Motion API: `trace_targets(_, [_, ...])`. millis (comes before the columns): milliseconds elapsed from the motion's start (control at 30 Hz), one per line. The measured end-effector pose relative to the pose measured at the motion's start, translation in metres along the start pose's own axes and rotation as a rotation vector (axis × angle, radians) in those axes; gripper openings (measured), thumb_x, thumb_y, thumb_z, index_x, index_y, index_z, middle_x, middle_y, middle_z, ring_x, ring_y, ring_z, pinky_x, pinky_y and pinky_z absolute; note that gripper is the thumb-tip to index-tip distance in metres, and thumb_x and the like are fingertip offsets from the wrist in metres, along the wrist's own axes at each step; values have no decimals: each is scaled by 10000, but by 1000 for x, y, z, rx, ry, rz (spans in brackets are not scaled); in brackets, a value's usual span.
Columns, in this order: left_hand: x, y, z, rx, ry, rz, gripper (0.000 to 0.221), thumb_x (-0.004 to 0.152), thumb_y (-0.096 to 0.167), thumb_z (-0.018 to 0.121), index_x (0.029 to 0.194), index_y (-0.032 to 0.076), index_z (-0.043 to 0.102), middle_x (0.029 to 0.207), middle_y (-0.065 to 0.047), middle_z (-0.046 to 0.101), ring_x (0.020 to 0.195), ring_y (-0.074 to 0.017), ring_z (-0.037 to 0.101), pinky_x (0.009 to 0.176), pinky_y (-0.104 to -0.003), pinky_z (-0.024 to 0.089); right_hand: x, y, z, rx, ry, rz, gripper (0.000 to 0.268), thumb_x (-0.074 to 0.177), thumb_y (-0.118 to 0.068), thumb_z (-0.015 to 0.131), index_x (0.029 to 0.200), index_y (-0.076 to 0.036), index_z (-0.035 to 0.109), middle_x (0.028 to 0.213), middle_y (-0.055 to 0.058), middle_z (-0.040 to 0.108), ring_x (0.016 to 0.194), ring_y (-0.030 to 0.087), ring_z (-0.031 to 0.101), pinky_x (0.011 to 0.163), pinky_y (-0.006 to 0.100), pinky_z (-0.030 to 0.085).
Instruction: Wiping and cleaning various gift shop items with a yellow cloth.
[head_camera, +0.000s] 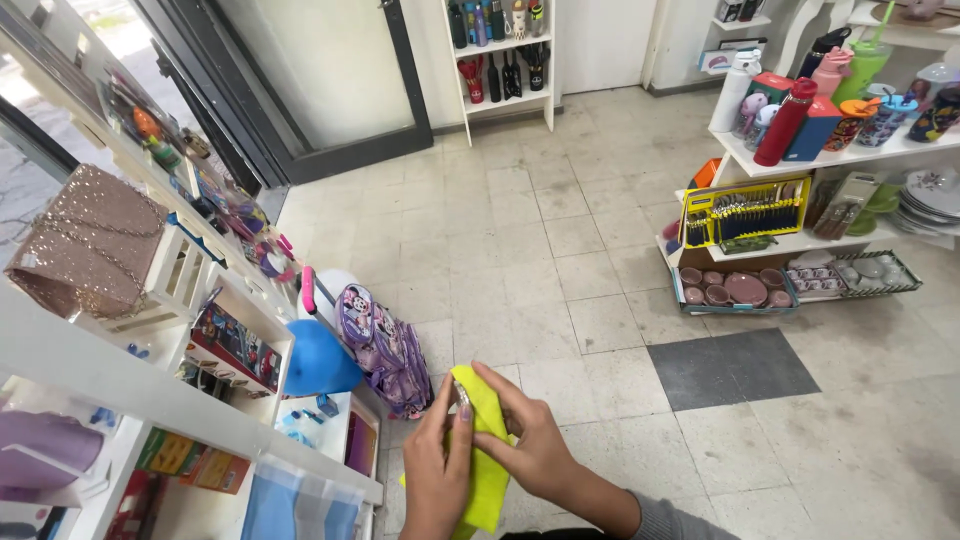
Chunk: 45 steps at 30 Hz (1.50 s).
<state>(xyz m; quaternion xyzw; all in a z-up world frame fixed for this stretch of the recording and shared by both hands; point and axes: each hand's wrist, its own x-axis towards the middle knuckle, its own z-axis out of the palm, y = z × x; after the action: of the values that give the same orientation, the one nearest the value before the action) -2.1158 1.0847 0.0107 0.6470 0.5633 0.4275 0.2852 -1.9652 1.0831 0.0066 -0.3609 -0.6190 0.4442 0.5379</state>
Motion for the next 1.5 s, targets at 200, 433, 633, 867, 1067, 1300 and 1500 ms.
trace_targets(200, [-4,10,-2,-16,-60,-142,608,925,491,539,1435,165,604,1262,-47,785,1055,-168,806,835,-301,599,-1,-3,-9,56,-50,78,763,872,-25,778,1555,-32,439,984,9,691,751,43,546,674,207,486])
trace_targets(433, [-51,18,14,14,-19,-343,505,906,498,548,1265,209,756,1131,17,858,1011,-108,809,804,-278,582,-31,-9,-15,380,-92,279,872,794,-21,825,1526,-145,367,1238,131,682,886,144,697,771,262,589])
trace_targets(633, [-108,27,45,-33,21,-467,424,949,453,509,1111,189,799,790,27,828,681,-76,699,603,-272,478,-81,-5,-38,475,-128,352,601,804,14,837,1221,-143,433,1273,111,647,696,133,659,591,252,556])
trace_targets(867, [-172,43,63,-79,-12,-335,408,988,414,476,1024,133,770,801,-2,798,726,-118,720,635,-295,486,-135,-24,-64,397,-261,432,482,788,29,839,1143,-109,543,1302,72,613,805,109,657,667,228,574])
trace_targets(1067, [-200,71,55,-10,-136,-228,448,939,510,506,1115,175,745,976,3,847,863,-152,802,705,-295,531,-161,-43,-82,386,-308,403,381,784,-13,838,1094,-70,624,1361,127,627,862,114,683,707,227,588])
trace_targets(1300, [-250,50,37,14,-143,-295,407,931,465,557,1170,196,746,956,-12,867,803,-111,817,671,-264,576,-196,-51,-57,339,-336,484,442,820,47,814,1195,-84,619,998,54,675,733,90,661,591,214,539])
trace_targets(1500, [-290,14,22,80,-95,-290,411,988,468,411,991,207,729,768,-20,789,706,-193,749,650,-335,486,-237,-30,-10,374,-133,556,469,765,30,852,1047,-131,514,1331,105,679,658,113,662,532,250,572])
